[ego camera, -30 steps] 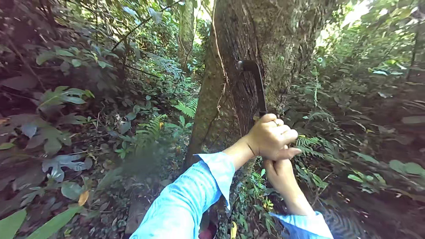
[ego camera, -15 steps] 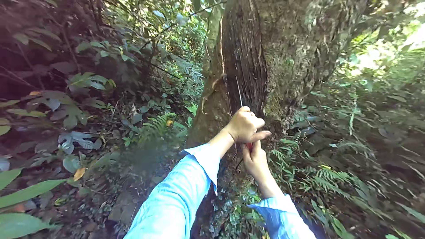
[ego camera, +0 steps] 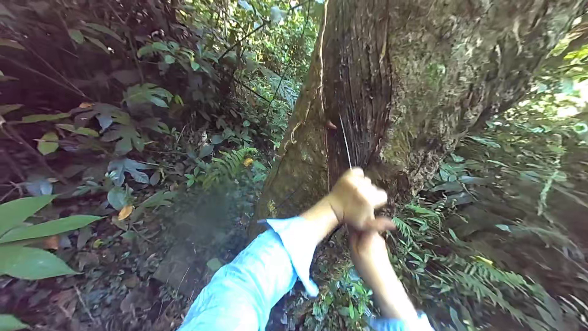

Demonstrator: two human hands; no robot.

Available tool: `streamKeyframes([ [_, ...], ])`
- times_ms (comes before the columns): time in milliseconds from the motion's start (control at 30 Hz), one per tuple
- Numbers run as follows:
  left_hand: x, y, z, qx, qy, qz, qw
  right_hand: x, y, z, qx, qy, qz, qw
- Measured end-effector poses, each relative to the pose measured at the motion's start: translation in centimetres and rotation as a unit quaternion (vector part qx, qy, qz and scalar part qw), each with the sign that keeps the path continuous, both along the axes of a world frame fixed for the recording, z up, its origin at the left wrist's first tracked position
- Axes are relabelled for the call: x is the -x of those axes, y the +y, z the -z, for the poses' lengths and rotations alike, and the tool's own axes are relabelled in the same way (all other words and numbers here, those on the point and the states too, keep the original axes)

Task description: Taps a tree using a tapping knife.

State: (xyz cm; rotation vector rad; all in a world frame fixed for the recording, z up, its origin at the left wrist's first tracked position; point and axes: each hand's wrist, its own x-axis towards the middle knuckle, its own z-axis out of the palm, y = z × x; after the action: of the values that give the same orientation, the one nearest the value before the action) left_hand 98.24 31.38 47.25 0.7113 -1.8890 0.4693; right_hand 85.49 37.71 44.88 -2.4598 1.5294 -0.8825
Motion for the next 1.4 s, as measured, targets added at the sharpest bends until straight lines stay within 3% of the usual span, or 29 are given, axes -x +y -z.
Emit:
streamKeyframes([
  [100, 1.0, 0.4, 0.8, 0.057, 0.002, 0.016, 0.998, 1.5, 0.5, 1.7, 0.067, -0.019, -0.032, 0.997],
  [267, -1.9, -3.2, -2.6, 0.047, 0.007, -0.005, 0.999, -1.7, -3.7, -2.0, 0.085, -0.017, -0.057, 0.995],
  [333, -1.8, -4.5, -1.6, 0.092, 0.020, -0.024, 0.995, -1.8, -4.6, -1.3, 0.057, -0.004, -0.040, 0.998],
  [433, 0.0, -2.8, 1.7, 0.079, -0.009, -0.016, 0.997, 0.2, -3.5, 2.4, 0.038, -0.010, -0.034, 0.999],
  [567, -0.9, -3.1, 0.1, 0.073, -0.010, -0.003, 0.997, -0.5, -4.4, 1.6, 0.081, -0.031, -0.060, 0.994],
  [633, -1.4, -4.6, -0.1, 0.118, 0.013, -0.030, 0.992, -1.3, -5.6, 1.2, 0.079, -0.019, -0.052, 0.995],
  [700, -0.1, -4.1, 2.3, 0.108, 0.009, -0.038, 0.993, -0.2, -5.2, 3.4, 0.055, -0.019, -0.047, 0.997],
  [800, 1.8, -1.6, 5.1, 0.093, -0.024, -0.040, 0.995, 1.9, -4.0, 7.3, 0.110, -0.053, -0.088, 0.989],
  [900, 0.1, -2.0, 2.0, 0.034, -0.024, -0.009, 0.999, 0.1, -4.1, 3.9, 0.074, -0.051, -0.078, 0.993],
  [967, -1.2, -3.9, 0.4, 0.080, -0.003, -0.039, 0.996, -1.6, -5.5, 1.7, 0.057, -0.039, -0.065, 0.995],
  [1133, 2.2, -1.9, 5.3, 0.085, -0.014, -0.043, 0.995, 2.2, -4.4, 6.8, 0.139, -0.062, -0.131, 0.980],
  [1267, 0.7, -2.6, 2.4, 0.033, -0.023, -0.023, 0.999, 1.0, -5.2, 4.0, 0.068, -0.040, -0.091, 0.993],
  [1333, -0.7, -4.7, 0.9, 0.085, -0.008, -0.054, 0.995, -0.7, -7.0, 2.4, 0.046, -0.023, -0.070, 0.996],
  [1400, 0.1, -4.8, 2.7, 0.093, -0.007, -0.060, 0.994, 0.1, -7.2, 4.4, 0.055, -0.040, -0.082, 0.994],
])
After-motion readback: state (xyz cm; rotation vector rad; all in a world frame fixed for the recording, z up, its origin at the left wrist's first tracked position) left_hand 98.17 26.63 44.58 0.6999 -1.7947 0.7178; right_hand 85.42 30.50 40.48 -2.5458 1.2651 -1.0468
